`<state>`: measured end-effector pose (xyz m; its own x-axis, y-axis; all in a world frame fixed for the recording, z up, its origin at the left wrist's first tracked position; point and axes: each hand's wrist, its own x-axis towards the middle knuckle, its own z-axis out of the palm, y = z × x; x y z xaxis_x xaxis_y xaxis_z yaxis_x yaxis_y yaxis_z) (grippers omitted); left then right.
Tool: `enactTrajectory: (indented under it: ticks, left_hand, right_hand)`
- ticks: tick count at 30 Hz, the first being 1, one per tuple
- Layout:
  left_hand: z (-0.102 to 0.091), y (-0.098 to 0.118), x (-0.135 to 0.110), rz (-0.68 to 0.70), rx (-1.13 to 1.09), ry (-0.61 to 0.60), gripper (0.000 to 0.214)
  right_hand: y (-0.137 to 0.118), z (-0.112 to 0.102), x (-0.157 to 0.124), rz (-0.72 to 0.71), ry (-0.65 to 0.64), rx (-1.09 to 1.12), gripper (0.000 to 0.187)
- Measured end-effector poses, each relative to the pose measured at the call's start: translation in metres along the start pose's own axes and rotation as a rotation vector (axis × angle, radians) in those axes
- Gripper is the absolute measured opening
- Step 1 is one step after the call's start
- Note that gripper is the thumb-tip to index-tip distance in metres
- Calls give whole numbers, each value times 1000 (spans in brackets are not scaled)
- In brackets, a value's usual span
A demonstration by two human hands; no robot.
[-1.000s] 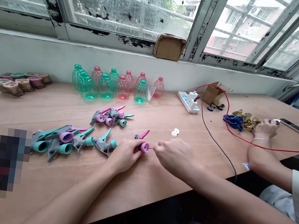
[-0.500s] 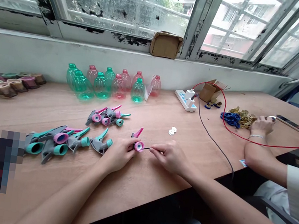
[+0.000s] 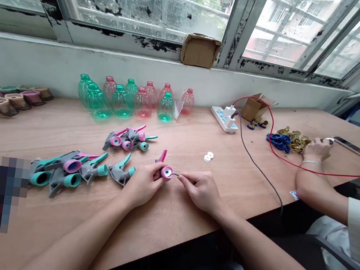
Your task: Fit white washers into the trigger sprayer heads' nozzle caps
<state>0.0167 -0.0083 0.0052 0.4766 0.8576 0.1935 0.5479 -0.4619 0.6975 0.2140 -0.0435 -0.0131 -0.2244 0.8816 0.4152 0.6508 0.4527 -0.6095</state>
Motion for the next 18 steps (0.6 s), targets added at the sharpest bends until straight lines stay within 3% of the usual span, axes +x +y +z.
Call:
enactTrajectory:
  ticks: [8,15,18]
  left_hand:
    - [0,1,0,-12,-35,-11,14]
    - [1,-3,0,-31,-4,3,15]
    - [1,-3,0,-32,-7,2,17]
  right_hand:
    - [3,-1,1,42,7,176,40]
    - [-3,-2,3,-4,29,6,32]
    - [-3,-1,3,33,10,70,38]
